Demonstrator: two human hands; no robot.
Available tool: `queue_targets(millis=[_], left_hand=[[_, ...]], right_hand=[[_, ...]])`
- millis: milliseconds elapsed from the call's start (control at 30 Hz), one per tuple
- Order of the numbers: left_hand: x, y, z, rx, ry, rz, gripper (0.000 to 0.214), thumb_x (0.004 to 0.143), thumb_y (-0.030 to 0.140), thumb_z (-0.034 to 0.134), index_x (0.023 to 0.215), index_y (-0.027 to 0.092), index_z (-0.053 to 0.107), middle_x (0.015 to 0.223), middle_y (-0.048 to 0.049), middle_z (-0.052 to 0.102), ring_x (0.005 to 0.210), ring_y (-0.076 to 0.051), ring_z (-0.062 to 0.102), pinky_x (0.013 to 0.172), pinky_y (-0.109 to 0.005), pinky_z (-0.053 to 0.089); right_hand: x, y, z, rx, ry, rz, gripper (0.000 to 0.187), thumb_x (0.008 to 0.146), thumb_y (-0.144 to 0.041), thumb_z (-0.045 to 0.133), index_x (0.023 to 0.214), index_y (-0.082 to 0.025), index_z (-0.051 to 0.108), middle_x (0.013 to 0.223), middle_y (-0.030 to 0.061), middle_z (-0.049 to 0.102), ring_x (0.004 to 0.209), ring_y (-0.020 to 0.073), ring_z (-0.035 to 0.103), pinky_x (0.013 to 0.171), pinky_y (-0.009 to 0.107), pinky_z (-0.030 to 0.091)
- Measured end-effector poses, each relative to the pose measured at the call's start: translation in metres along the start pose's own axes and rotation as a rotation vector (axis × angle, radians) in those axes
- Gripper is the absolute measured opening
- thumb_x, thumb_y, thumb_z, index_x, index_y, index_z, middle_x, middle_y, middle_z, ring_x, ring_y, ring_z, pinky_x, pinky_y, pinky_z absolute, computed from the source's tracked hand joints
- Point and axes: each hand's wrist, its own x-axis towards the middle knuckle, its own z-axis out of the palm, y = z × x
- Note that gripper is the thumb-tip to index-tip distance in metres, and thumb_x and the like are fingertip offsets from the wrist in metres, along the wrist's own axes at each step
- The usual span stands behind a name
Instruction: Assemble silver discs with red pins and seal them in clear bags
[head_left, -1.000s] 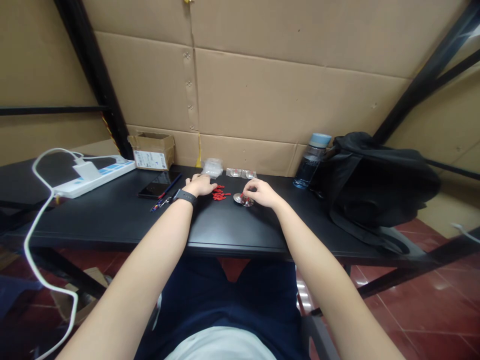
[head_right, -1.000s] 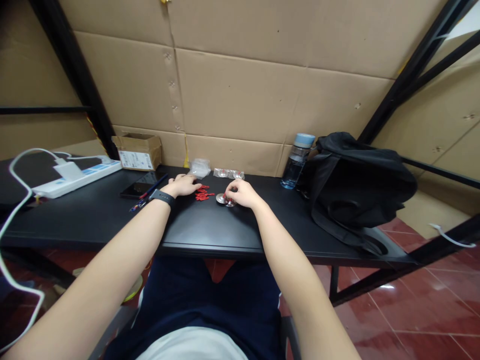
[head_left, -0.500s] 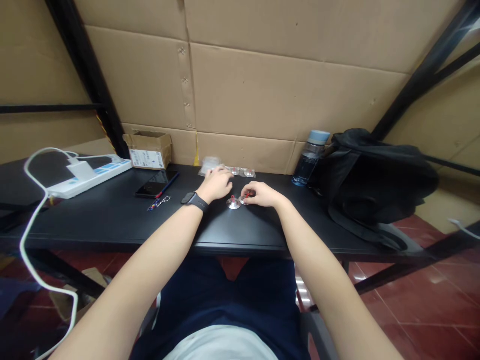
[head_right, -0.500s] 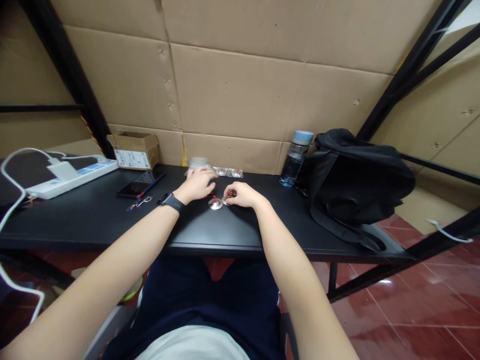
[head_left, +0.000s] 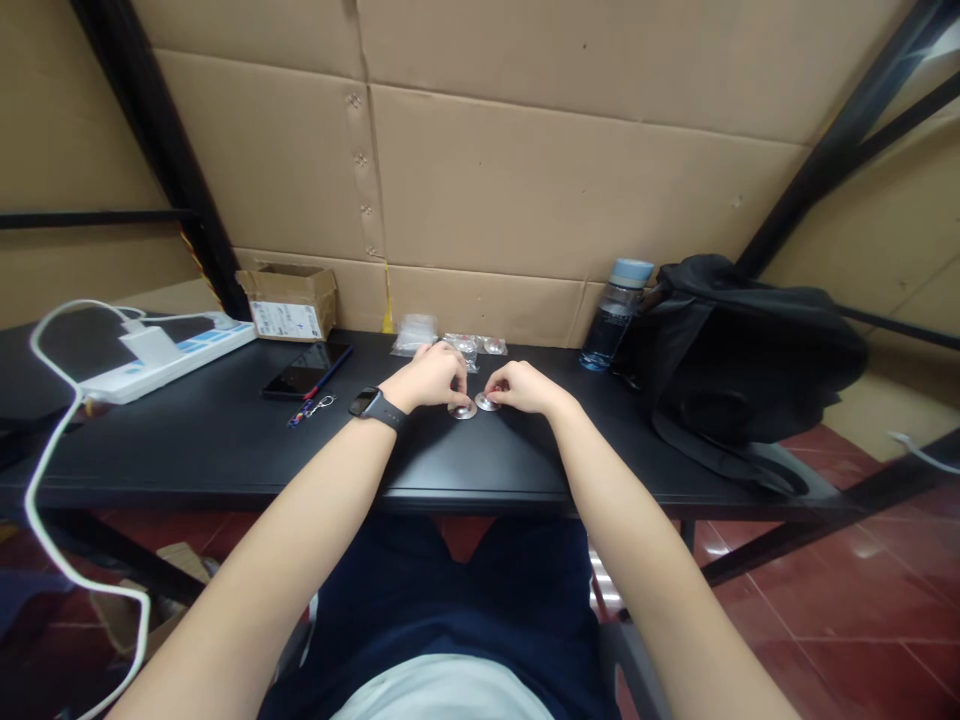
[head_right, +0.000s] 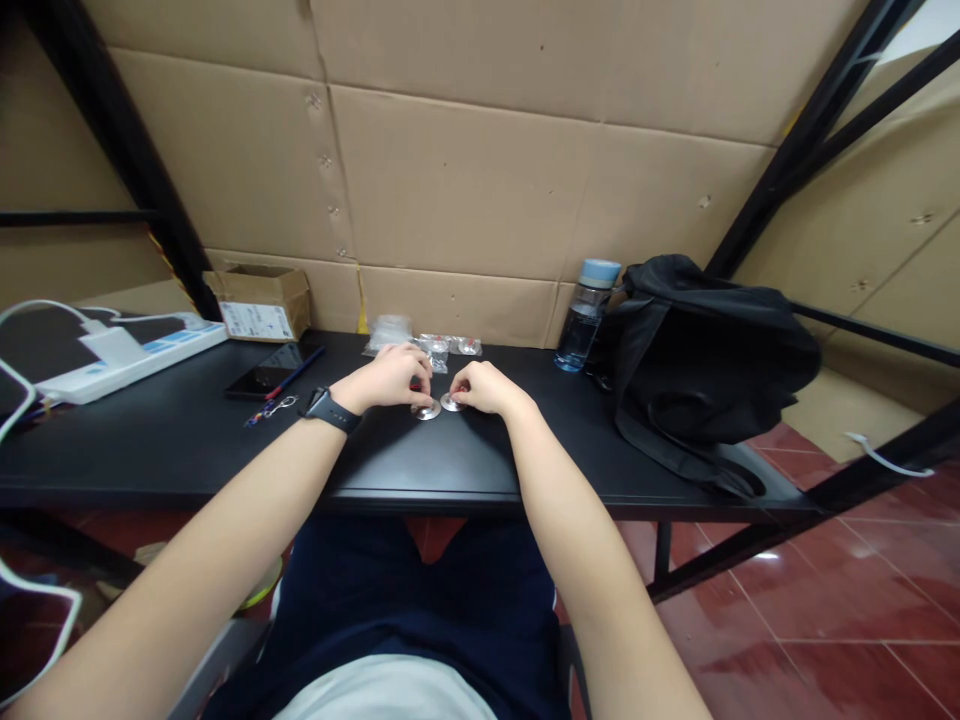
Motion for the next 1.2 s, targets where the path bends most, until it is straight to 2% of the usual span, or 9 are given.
queue_targets(millis=[167, 367, 467, 567, 700, 833, 1000, 1100, 1200], left_hand=[[0.000, -0.002, 0.001, -0.004, -0.046, 0.017, 0.005, 0.073, 0.038, 0.082, 0.075, 0.033, 0.081, 0.108, -0.0021, 0.074, 0.117, -0.032, 0.052, 0.102, -0.046, 0.032], [0.000, -0.002, 0.002, -0.031, -0.065, 0.016, 0.012, 0.079, 0.037, 0.078, 0.070, 0.028, 0.077, 0.107, -0.0036, 0.071, 0.117, -0.030, 0.052, 0.103, -0.044, 0.032], [0.000, -0.005, 0.002, -0.011, 0.027, -0.052, 0.014, 0.086, 0.037, 0.071, 0.080, 0.025, 0.076, 0.116, -0.0052, 0.067, 0.121, -0.030, 0.050, 0.104, -0.046, 0.033], [0.000, -0.007, 0.000, -0.029, 0.189, -0.160, 0.017, 0.093, 0.037, 0.063, 0.089, 0.024, 0.073, 0.125, -0.0062, 0.062, 0.123, -0.031, 0.048, 0.103, -0.047, 0.036], [0.003, -0.007, 0.000, -0.125, 0.368, -0.247, 0.022, 0.099, 0.038, 0.055, 0.093, 0.023, 0.070, 0.123, -0.0070, 0.062, 0.121, -0.029, 0.051, 0.105, -0.047, 0.038], [0.007, -0.006, 0.005, -0.216, 0.426, -0.236, 0.022, 0.099, 0.039, 0.055, 0.096, 0.022, 0.069, 0.121, -0.0070, 0.061, 0.118, -0.026, 0.053, 0.110, -0.045, 0.038], [0.012, -0.003, 0.014, -0.275, 0.448, -0.233, 0.021, 0.099, 0.039, 0.056, 0.099, 0.022, 0.069, 0.126, -0.0082, 0.058, 0.122, -0.026, 0.052, 0.112, -0.045, 0.038], [0.014, -0.002, 0.019, -0.307, 0.455, -0.217, 0.020, 0.099, 0.037, 0.057, 0.099, 0.022, 0.069, 0.125, -0.0082, 0.057, 0.122, -0.025, 0.052, 0.112, -0.043, 0.038], [0.015, -0.002, 0.023, -0.335, 0.482, -0.210, 0.019, 0.099, 0.037, 0.057, 0.100, 0.022, 0.069, 0.121, -0.0076, 0.058, 0.119, -0.024, 0.053, 0.111, -0.042, 0.040]], right_hand=[[0.000, 0.003, -0.003, 0.004, 0.000, 0.013, 0.015, 0.076, -0.013, 0.076, 0.083, -0.023, 0.084, 0.074, 0.0005, 0.078, 0.073, 0.0184, 0.072, 0.068, 0.025, 0.047], [0.002, 0.007, 0.001, -0.074, 0.008, -0.003, 0.013, 0.078, -0.013, 0.074, 0.078, -0.023, 0.082, 0.071, 0.0007, 0.076, 0.069, 0.0176, 0.069, 0.066, 0.025, 0.046], [0.004, 0.006, 0.006, -0.146, 0.073, -0.009, 0.013, 0.082, -0.013, 0.071, 0.078, -0.022, 0.078, 0.074, 0.0019, 0.075, 0.070, 0.0168, 0.067, 0.067, 0.025, 0.044], [0.006, 0.004, 0.007, -0.104, 0.199, -0.052, 0.011, 0.087, -0.016, 0.066, 0.080, -0.020, 0.073, 0.079, 0.0028, 0.073, 0.073, 0.0160, 0.064, 0.070, 0.025, 0.043], [0.009, 0.002, 0.005, 0.080, 0.416, -0.083, 0.017, 0.094, -0.024, 0.058, 0.082, -0.018, 0.068, 0.085, 0.0045, 0.071, 0.075, 0.0160, 0.061, 0.075, 0.027, 0.045], [0.014, 0.001, 0.008, 0.255, 0.543, -0.031, 0.016, 0.093, -0.031, 0.059, 0.085, -0.018, 0.065, 0.088, 0.0049, 0.071, 0.079, 0.0169, 0.064, 0.079, 0.030, 0.050], [0.016, -0.010, 0.017, 0.754, 0.458, 0.089, 0.021, 0.091, -0.040, 0.067, 0.092, -0.019, 0.062, 0.093, 0.0042, 0.068, 0.076, 0.0172, 0.071, 0.064, 0.028, 0.059], [0.014, -0.019, 0.020, 1.072, 0.398, 0.144, 0.022, 0.091, -0.038, 0.071, 0.092, -0.019, 0.059, 0.101, 0.0041, 0.068, 0.073, 0.0149, 0.074, 0.069, 0.031, 0.064], [0.013, -0.024, 0.019, 1.234, 0.359, 0.185, 0.018, 0.093, -0.029, 0.071, 0.090, -0.019, 0.056, 0.099, 0.0038, 0.070, 0.073, 0.0160, 0.076, 0.072, 0.032, 0.065]])
